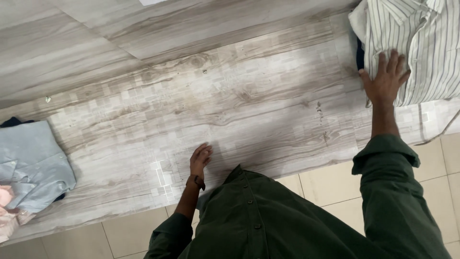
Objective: Folding several items of clothing on a flat surface.
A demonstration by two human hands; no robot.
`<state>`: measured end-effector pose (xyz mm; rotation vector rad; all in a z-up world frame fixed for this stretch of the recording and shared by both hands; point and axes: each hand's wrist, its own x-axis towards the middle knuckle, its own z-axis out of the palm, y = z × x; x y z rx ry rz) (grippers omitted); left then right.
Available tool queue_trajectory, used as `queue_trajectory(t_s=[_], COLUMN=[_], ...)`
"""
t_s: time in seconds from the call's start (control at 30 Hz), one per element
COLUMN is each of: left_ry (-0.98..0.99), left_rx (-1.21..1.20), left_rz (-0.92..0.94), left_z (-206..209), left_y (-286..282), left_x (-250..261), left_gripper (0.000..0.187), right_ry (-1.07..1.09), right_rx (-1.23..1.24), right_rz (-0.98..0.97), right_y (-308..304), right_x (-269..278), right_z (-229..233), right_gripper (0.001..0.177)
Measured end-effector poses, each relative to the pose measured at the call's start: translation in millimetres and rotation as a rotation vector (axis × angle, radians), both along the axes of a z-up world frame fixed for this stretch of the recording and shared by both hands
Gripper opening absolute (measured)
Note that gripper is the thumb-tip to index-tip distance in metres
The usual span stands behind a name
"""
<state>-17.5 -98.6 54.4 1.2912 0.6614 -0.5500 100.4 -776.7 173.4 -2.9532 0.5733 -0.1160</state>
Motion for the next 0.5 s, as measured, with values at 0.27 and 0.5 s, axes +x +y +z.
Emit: queue_trajectory(t_s=[0.27,0.5], left_ry=[-0.036,-0.04], left_rx=[-0.003,0.102], left_rz=[0.011,-0.002], left_z=[1.1,0.4], left_y=[7.3,27.5], left_x=[5.2,-9.1], left_gripper=[0.044,0.039], right_ry=[-0.141,0.098], right_rx=[-0.136,0.063], right_rz=[-0.246,-0.321], right_y=[-99.9,-148.0], right_x=[47.8,76.2], right_z=[-65.3,-40.7], right_gripper=[0.074,0.124])
